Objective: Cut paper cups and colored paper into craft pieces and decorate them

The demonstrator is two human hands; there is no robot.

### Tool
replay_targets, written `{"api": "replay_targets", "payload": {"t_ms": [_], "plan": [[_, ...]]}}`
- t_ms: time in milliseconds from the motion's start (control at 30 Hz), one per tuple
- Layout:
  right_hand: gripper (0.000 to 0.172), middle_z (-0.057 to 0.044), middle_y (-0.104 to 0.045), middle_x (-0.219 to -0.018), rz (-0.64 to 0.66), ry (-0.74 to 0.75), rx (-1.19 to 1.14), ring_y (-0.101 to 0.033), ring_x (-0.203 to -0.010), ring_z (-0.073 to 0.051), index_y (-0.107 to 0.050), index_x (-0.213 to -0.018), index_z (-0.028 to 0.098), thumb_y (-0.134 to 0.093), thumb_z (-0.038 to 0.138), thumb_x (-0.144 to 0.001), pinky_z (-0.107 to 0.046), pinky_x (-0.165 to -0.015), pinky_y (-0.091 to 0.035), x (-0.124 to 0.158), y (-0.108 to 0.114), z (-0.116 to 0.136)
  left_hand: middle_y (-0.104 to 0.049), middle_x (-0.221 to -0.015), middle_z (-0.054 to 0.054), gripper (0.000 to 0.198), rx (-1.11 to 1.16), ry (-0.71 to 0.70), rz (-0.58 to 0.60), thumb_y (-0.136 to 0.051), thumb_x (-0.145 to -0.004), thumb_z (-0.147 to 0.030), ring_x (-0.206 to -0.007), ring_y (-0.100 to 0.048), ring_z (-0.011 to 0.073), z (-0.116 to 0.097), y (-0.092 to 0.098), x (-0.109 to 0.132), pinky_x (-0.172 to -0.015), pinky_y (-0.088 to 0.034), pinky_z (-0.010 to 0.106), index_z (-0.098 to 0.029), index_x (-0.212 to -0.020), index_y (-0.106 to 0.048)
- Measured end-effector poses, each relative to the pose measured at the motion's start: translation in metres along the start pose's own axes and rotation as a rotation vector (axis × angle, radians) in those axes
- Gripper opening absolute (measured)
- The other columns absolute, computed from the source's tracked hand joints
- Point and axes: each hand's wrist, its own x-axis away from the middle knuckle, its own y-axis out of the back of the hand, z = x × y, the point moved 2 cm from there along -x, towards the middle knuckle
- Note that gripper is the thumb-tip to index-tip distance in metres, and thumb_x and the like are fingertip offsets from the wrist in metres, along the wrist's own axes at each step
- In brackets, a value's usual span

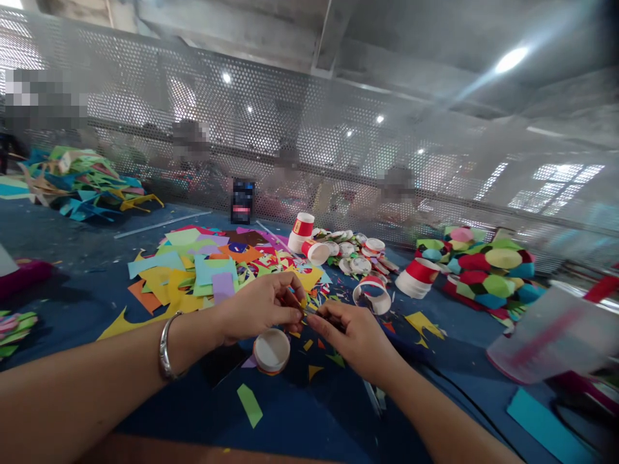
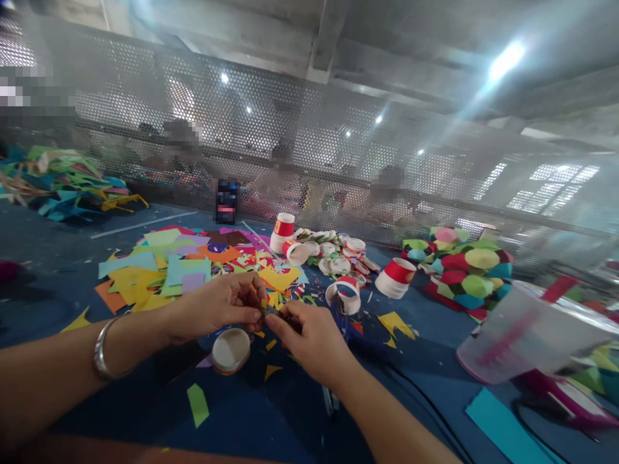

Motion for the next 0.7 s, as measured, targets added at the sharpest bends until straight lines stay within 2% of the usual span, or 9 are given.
{"api": "replay_targets", "payload": {"t_ms": [300, 500, 600, 700], "plan": [[0.039, 0.004, -0.049, -0.059, 0.008, -0.006, 0.019, -0.044, -0.056, -0.012, -0.052, -0.068, 0.02, -0.05, 0.046, -0.097, -0.025, -0.053, -0.031, -0.001, 0.0, 0.001, -0.064, -0.075, -0.002, 0.027, -0.033, 0.002, -0.014, -0.07, -0.074, -0.018, -0.07, -0.067, 0.0159, -0.002, 0.002, 0.001, -0.068, -0.052, 0.031, -0.02, -0.094, -0.051], [0.042, 0.005, -0.043, -0.058, -0.006, -0.019, 0.035, -0.039, -0.054, -0.012, -0.047, -0.065, 0.02, -0.05, 0.048, -0.097, -0.026, -0.051, -0.028, 0.0, 0.002, 0.0, -0.065, -0.076, -0.001, 0.032, -0.039, 0.022, -0.012, -0.07, -0.073, -0.021, -0.068, -0.067, 0.0174, 0.001, 0.006, -0.002, -0.066, -0.052, 0.032, -0.019, -0.098, -0.05], [0.041, 0.005, -0.04, -0.058, -0.045, -0.052, 0.047, -0.037, -0.054, -0.012, -0.047, -0.068, 0.02, -0.051, 0.05, -0.096, -0.026, -0.05, -0.027, -0.001, 0.005, -0.004, -0.064, -0.075, -0.001, 0.026, -0.273, -0.022, -0.034, -0.067, -0.074, -0.023, -0.069, -0.064, 0.0164, 0.003, 0.017, -0.005, -0.065, -0.05, 0.03, -0.018, -0.097, -0.054], [0.04, 0.006, -0.038, -0.058, -0.107, -0.068, 0.038, -0.035, -0.054, -0.012, -0.045, -0.069, 0.021, -0.052, 0.051, -0.095, -0.026, -0.049, -0.027, -0.002, 0.009, -0.006, -0.068, -0.079, 0.002, 0.014, -0.767, -0.159, -0.118, -0.06, -0.079, -0.024, -0.073, -0.062, 0.0155, 0.006, 0.03, -0.01, -0.066, -0.045, 0.027, -0.019, -0.091, -0.064]]}}
